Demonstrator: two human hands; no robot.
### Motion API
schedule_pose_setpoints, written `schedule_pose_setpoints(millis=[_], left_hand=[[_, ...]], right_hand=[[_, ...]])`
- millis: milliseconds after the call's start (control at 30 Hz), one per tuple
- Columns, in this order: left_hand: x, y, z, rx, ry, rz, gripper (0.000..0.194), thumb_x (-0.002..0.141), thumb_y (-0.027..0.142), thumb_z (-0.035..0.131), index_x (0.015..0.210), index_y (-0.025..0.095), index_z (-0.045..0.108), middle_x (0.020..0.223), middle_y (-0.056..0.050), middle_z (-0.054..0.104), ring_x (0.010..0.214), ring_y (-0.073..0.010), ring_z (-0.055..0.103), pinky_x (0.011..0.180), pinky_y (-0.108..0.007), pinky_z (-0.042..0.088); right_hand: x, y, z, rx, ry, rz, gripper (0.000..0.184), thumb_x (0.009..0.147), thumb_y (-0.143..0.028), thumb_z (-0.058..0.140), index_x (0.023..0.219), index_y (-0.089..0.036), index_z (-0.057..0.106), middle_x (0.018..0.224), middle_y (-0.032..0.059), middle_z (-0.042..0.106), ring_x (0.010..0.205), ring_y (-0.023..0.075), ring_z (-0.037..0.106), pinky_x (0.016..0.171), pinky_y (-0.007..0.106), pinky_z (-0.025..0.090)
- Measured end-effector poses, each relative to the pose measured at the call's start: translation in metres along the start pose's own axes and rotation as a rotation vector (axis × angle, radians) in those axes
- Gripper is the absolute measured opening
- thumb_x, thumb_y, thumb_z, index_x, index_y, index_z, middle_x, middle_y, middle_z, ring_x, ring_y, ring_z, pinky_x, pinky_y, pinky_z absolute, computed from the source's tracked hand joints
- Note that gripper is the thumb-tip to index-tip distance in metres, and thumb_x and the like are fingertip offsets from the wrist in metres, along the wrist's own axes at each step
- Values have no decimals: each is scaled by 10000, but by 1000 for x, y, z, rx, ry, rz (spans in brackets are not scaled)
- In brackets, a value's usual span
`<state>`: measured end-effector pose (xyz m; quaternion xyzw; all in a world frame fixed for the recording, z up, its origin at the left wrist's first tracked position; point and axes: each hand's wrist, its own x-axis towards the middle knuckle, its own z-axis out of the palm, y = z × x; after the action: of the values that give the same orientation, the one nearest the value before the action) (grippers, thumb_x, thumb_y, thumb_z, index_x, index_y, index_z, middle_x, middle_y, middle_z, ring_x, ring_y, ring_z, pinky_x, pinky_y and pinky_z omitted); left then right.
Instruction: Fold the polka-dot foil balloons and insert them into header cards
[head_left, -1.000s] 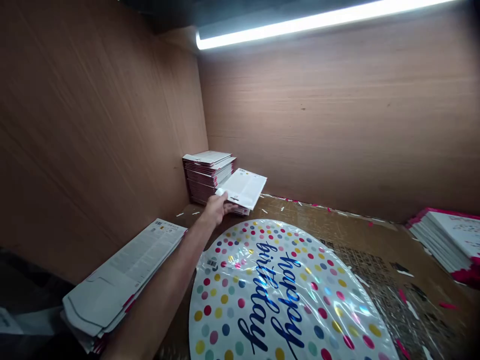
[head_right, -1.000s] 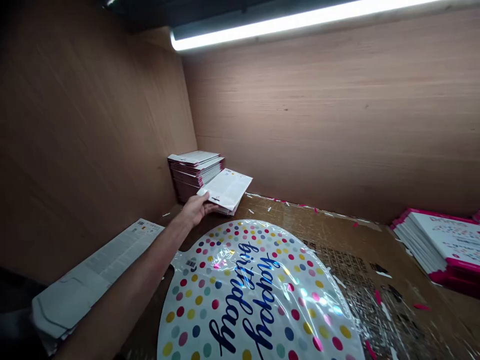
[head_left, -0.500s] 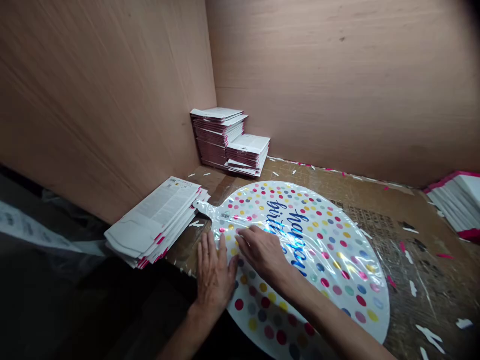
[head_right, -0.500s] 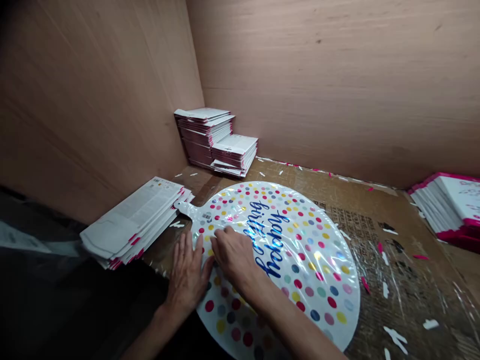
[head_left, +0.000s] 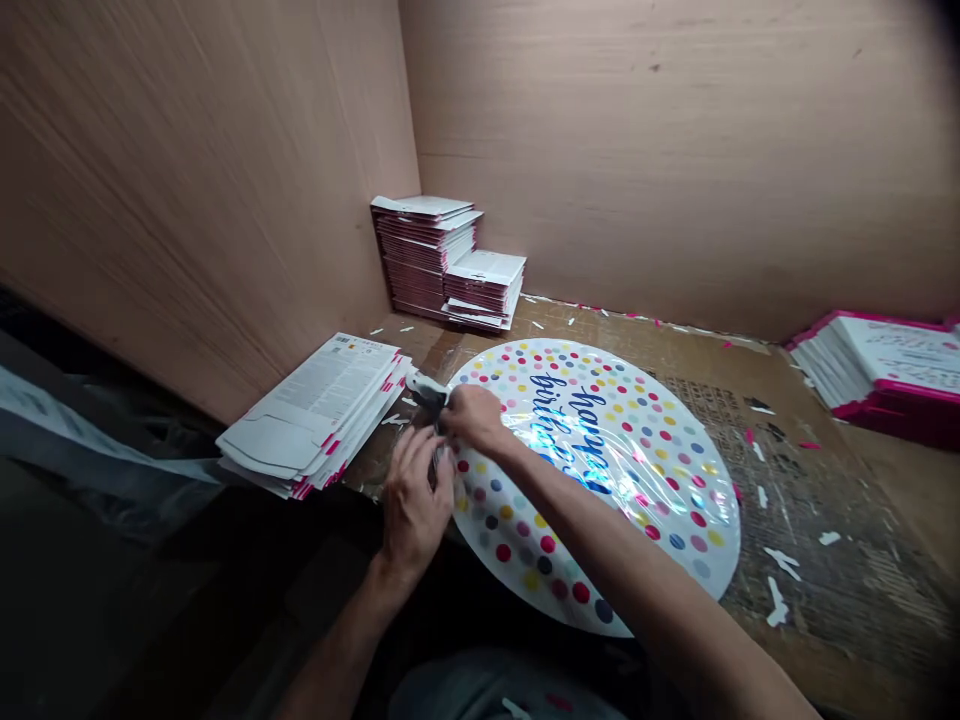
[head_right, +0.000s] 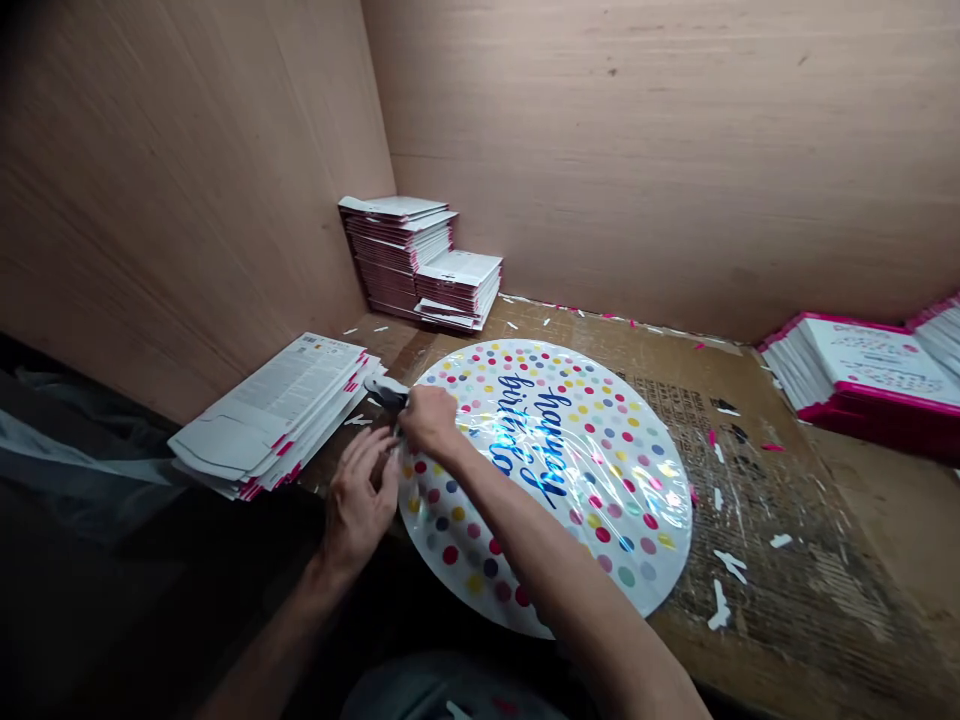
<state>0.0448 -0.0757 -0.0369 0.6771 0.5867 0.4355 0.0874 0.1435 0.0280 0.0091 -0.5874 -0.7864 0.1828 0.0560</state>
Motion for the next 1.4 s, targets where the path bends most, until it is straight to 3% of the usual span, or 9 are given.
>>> schedule_pose_setpoints(millis=[100, 267, 433, 667, 867, 1033, 1100, 1233, 1400], left_hand=[[38, -4, 4, 51, 2, 41, 307, 950, 220, 403, 1059, 147, 681, 1119, -130, 706, 1187, -257, 579, 1069, -417, 440], [78, -14, 24, 327, -372, 74, 360, 964, 204, 344, 1011, 106, 687, 1024, -170, 715, 1067, -292, 623, 1009, -454, 462], [72, -24, 26, 494, -463, 112, 428, 940, 326, 467, 1313, 132, 546, 1407, -182, 550, 1327, -377, 453, 1038, -557, 407], [81, 52, 15, 574, -306, 205, 398, 890, 307, 536, 1212, 76, 578, 1209, -221, 625, 1142, -362, 572, 991, -480, 418], [-13, 100, -7, 20, -1116, 102, 373, 785, 600, 630, 958, 277, 703, 787, -59, 707, 703, -249, 661, 639, -306, 481], [-73, 92, -36, -259, -1449, 73, 299, 719, 646, 645, 639, 360, 681, 473, 29, 569, 459, -218, 572, 468, -301, 420], [-61, 103, -29, -286, -1312, 81, 287, 704, 640, 673, 653, 357, 690, 515, 22, 605, 508, -213, 600, 508, -297, 449], [-17, 126, 5, -162, -626, 60, 316, 819, 568, 593, 809, 279, 720, 735, -50, 700, 695, -217, 660, 686, -302, 505], [1, 75, 32, 133, -429, 101, 439, 933, 514, 437, 1076, 171, 671, 1078, -136, 709, 1040, -278, 650, 935, -398, 504]], right_hand=[[-3, 26, 3, 287, 23, 63, 316, 940, -298, 498, 807, -121, 723, 772, 99, 749, 711, 169, 710, 622, 215, 498], [-17, 51, 13, 654, 90, 143, 291, 890, -264, 476, 669, -147, 625, 595, 20, 677, 472, 80, 585, 456, 154, 398], [-67, 105, -2, 902, 157, 279, 271, 839, -371, 565, 676, -156, 595, 545, 7, 632, 424, 75, 511, 406, 164, 368], [-145, 182, -20, 1112, 262, 588, 311, 787, -439, 679, 681, -160, 591, 495, -8, 589, 335, 57, 424, 301, 162, 274], [-162, 202, -24, 1145, 272, 623, 336, 803, -451, 676, 671, -151, 602, 467, -19, 566, 299, 59, 403, 293, 183, 340], [-157, 207, -34, 958, 230, 611, 304, 837, -381, 642, 639, -157, 586, 453, -11, 577, 281, 46, 386, 270, 156, 254], [-159, 212, -37, 916, 244, 601, 290, 831, -377, 640, 646, -163, 581, 455, -14, 577, 283, 54, 400, 269, 161, 251], [-169, 225, -37, 959, 352, 601, 299, 825, -403, 625, 639, -184, 542, 446, -35, 543, 295, 59, 386, 289, 172, 250], [-176, 232, -34, 1033, 402, 494, 399, 801, -504, 637, 592, -196, 496, 428, -44, 490, 326, 54, 365, 323, 180, 243]])
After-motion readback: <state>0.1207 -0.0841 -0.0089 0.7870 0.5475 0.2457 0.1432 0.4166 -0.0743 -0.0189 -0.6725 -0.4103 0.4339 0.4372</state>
